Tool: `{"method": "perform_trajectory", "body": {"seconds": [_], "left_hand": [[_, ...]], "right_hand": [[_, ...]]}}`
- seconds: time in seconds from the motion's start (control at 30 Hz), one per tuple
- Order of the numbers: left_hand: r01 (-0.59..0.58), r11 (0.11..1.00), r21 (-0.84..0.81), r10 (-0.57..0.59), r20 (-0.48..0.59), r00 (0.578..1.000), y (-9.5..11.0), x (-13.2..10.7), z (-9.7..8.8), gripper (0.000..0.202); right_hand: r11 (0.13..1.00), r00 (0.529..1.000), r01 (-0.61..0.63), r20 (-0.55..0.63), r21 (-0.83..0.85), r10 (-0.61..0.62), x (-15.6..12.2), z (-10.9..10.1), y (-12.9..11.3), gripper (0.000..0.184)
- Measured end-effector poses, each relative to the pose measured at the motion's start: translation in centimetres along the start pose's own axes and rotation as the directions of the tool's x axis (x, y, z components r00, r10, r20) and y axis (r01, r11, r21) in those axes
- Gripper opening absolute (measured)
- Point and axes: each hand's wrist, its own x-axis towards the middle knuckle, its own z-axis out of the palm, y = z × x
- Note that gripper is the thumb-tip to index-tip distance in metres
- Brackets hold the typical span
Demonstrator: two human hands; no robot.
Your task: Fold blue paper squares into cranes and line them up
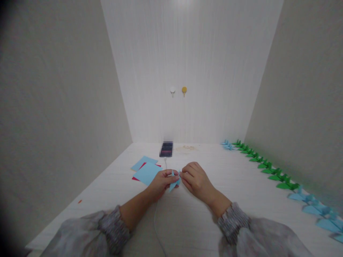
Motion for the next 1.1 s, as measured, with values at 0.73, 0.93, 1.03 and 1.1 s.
{"method": "perform_trajectory", "body": {"seconds": [0.73,0.93,1.03,1.1], "left_hand": [[-0.104,0.994,-0.015,0.104,-0.014,0.995,0.28,0.0,0.15,0.022],[-0.124,0.992,0.001,0.124,-0.02,0.992,0.24,-0.08,0.3,0.021],[-0.123,0.992,0.014,0.123,-0.015,0.992,0.54,-0.21,0.55,0.022],[-0.118,0.993,0.032,0.118,-0.008,0.993,0.71,-0.29,0.67,0.022]], "right_hand": [[1.0,0.999,0.024,0.036,0.012,-0.025,-0.11,-0.3,-0.27,0.014],[1.0,1.0,0.005,0.024,0.027,-0.005,-0.12,-0.5,-0.42,0.015],[0.999,1.0,-0.015,-0.005,0.032,0.015,-0.06,-0.61,-0.38,0.014],[0.999,1.0,-0.021,-0.011,0.039,0.021,-0.02,-0.63,-0.35,0.015]]}}
